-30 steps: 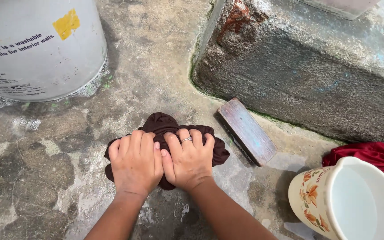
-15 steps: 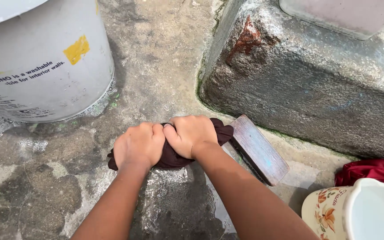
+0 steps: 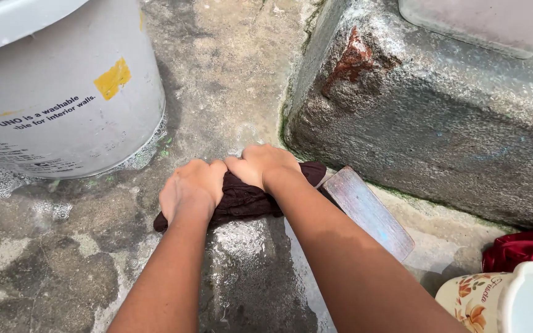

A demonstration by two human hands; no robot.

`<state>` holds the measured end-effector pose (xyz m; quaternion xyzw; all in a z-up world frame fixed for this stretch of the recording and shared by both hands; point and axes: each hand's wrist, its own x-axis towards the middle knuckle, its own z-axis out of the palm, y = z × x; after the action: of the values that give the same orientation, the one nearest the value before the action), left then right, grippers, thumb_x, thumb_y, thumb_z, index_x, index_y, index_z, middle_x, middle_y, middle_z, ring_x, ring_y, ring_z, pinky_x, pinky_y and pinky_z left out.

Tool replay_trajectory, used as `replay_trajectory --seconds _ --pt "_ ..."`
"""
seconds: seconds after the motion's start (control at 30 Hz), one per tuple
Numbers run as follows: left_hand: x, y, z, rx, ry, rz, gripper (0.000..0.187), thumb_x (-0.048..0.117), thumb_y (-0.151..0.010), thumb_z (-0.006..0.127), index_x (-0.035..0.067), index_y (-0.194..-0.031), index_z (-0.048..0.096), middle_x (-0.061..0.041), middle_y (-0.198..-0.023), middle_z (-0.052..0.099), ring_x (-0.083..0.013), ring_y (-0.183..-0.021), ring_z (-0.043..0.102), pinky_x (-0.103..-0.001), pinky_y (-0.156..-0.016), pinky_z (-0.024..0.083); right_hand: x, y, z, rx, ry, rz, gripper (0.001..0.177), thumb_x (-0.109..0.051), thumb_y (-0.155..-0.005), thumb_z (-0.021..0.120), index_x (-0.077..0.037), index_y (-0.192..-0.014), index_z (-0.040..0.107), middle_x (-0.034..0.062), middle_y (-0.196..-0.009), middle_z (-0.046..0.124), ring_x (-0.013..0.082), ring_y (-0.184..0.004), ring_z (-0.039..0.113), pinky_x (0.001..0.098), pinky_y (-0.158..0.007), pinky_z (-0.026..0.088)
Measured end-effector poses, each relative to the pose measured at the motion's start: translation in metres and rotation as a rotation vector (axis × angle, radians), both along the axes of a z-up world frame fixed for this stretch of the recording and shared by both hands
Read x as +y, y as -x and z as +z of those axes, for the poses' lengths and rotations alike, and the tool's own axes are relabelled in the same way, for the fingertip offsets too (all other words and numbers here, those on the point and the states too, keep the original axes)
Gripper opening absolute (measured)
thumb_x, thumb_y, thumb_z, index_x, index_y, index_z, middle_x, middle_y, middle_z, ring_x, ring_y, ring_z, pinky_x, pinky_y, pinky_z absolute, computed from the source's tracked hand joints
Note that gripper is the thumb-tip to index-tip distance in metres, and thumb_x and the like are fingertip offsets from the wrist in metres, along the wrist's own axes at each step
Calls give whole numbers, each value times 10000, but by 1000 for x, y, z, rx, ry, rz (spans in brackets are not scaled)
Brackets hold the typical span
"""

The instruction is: Scrubbing a brown garment with a soap bar and water in a bucket and on the floor.

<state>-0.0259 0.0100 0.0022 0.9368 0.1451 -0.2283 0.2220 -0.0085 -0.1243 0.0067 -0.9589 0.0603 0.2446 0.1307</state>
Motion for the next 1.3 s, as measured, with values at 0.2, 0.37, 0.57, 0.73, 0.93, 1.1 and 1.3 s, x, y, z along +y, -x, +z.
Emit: replay_trajectory --seconds 0.2,0.37,0.57,0.73,0.93,1.1,1.3 --pt "2 -33 1 144 -11 31 545 477 -895 499 140 -1250 739 -110 -1361 683 -339 -1262 643 -446 -1025 504 -11 -63 -64 161 -58 51 648 -595 -839 519 -113 -1218 727 168 -1287 669 335 -1184 665 444 -997 499" --pt "4 -61 -16 314 64 -38 642 502 -850 550 145 -1371 668 -65 -1528 571 -317 -1403 541 -474 -1142 399 -46 -109 -171 155 -296 453 560 -487 -796 615 -48 -1116 753 207 -1179 743 347 -1013 720 410 -911 530" --pt "1 -49 3 271 35 -34 628 517 -856 527 156 -1349 678 -77 -1500 579 -322 -1378 554 -476 -1116 430 -33 -87 -113 161 -265 349 520 -440 -744 683 -58 -1093 737 188 -1163 746 330 -1026 729 398 -905 544" --pt "-4 -16 -1 67 -17 45 582 485 -954 376 124 -1223 744 -170 -1318 677 -377 -1224 649 -489 -1035 495 -9 -22 -24 -25 -89 86 508 -509 -886 541 -95 -1068 771 192 -1125 719 361 -1064 678 461 -942 510" --pt "-8 47 8 -144 -123 26 562 442 -1063 318 109 -1129 767 -185 -1178 743 -364 -1113 706 -474 -997 523 6 56 -1 -344 0 -8 522 -535 -986 470 -117 -1008 780 176 -1000 749 350 -984 713 483 -939 525" --pt "2 125 -4 -351 -167 -198 430 400 -1057 388 137 -1331 589 -101 -1290 652 -288 -1237 604 -455 -1107 415 -3 145 3 -520 -63 143 515 -529 -938 495 -138 -1237 649 149 -1160 715 334 -1146 630 557 -1050 391" --pt "21 192 -30 -854 -150 -439 692 379 -944 433 56 -1546 322 -150 -1586 367 -324 -1466 297 -522 -1189 168 -13 219 -16 -828 14 311 757 -613 -910 527 -223 -1554 446 285 -1535 396 506 -1439 267 771 -1067 115"
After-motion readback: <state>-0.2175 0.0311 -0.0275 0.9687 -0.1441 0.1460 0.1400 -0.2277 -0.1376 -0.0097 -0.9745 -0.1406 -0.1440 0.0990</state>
